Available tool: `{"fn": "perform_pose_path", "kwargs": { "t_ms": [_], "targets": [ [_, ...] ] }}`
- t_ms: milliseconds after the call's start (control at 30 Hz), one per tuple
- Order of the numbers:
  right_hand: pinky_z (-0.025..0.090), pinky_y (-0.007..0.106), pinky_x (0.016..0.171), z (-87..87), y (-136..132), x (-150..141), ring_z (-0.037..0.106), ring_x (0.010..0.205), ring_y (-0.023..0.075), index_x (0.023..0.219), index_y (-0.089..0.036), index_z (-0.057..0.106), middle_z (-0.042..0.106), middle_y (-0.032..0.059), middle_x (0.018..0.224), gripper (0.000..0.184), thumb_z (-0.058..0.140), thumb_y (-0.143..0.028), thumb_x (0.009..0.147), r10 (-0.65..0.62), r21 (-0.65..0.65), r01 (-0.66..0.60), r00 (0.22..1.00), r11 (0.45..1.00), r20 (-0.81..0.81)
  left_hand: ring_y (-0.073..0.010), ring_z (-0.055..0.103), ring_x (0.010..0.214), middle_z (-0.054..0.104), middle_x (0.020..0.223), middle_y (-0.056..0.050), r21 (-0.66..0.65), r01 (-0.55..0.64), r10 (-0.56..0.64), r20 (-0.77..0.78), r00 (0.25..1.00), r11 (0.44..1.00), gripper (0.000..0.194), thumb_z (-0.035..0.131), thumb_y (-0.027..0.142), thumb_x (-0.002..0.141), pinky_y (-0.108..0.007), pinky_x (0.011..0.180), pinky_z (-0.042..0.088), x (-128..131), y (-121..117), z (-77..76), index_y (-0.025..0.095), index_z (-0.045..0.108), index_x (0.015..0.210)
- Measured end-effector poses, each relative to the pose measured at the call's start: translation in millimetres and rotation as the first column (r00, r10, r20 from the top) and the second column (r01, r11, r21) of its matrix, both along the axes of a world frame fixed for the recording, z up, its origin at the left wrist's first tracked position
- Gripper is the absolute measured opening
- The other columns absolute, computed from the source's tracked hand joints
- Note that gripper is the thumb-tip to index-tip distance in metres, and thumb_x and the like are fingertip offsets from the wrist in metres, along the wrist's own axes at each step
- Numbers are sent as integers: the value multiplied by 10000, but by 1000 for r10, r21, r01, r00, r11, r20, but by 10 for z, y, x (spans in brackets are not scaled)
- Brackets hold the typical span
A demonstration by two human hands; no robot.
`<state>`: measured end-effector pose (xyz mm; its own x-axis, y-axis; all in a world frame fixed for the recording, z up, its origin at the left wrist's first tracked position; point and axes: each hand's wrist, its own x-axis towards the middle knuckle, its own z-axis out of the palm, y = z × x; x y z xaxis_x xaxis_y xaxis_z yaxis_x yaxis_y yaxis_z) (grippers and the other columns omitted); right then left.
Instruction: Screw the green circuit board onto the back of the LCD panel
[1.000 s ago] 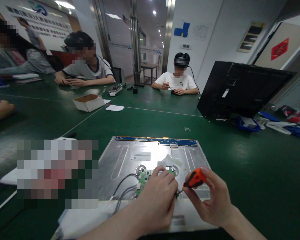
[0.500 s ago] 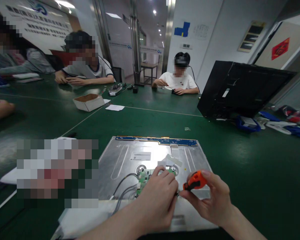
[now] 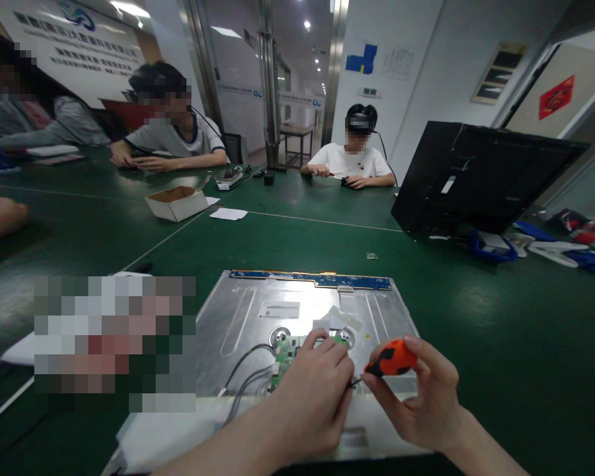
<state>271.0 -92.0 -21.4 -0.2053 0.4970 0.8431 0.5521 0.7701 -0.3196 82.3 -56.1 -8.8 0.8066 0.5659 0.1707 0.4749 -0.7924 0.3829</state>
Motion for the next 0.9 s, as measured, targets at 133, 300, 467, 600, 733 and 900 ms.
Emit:
{"fn": "perform_pose_path", "kwargs": {
  "t_ms": [133, 300, 467, 600, 733, 900],
  "targets": [
    [588, 298, 553, 121, 19, -27, 660, 644, 166, 1440, -201, 306, 658, 39, 849, 729, 645, -86, 805, 38, 22, -38, 999, 999, 14, -249, 563, 915, 632, 938, -81, -9, -1, 1, 1, 1000, 1000, 137, 496, 202, 846, -495, 1021, 305, 0, -2, -5, 182, 598, 935],
    [607, 345, 621, 163, 9, -33, 683, 752, 192, 1453, -191, 292, 663, 92, 972, 727, 575, -57, 796, 67, -10, -67, 997, 998, 25, -251, 561, 921, 629, 942, -83, 3, 1, -1, 5, 1000, 1000, 141, 511, 204, 838, -478, 1017, 313, -3, 1, 5, 183, 600, 946],
    [608, 344, 623, 81, -9, -12, 672, 687, 181, 1445, -190, 304, 675, 61, 890, 729, 592, -54, 790, 44, -20, -44, 999, 999, 13, -250, 562, 919, 625, 932, -81, 8, 6, -6, -11, 1000, 1000, 142, 503, 184, 840, -485, 1012, 308, 2, 3, 6, 180, 592, 951],
    [599, 333, 603, 76, 5, -5, 677, 695, 185, 1423, -212, 333, 678, 65, 912, 712, 632, -77, 791, 16, 16, -16, 1000, 1000, 15, -245, 562, 904, 623, 937, -80, 5, 1, -1, -4, 1000, 1000, 134, 496, 180, 844, -483, 1005, 319, 1, 2, -6, 176, 588, 942],
    [593, 321, 593, 134, 9, -6, 682, 707, 187, 1423, -221, 335, 684, 71, 933, 711, 634, -79, 793, 19, 25, -20, 999, 999, 30, -246, 563, 904, 621, 929, -79, 4, 7, -7, -9, 1000, 1000, 122, 502, 189, 843, -484, 1005, 320, -4, 2, -6, 178, 590, 927],
    [596, 351, 609, 161, -18, -9, 689, 734, 209, 1453, -171, 302, 682, 93, 934, 721, 570, -49, 796, 44, 1, -44, 998, 999, 54, -248, 559, 907, 620, 931, -79, 3, 6, -6, 1, 1000, 1000, 139, 515, 187, 825, -478, 1011, 318, -5, 0, 18, 184, 591, 941]
  ]
}}
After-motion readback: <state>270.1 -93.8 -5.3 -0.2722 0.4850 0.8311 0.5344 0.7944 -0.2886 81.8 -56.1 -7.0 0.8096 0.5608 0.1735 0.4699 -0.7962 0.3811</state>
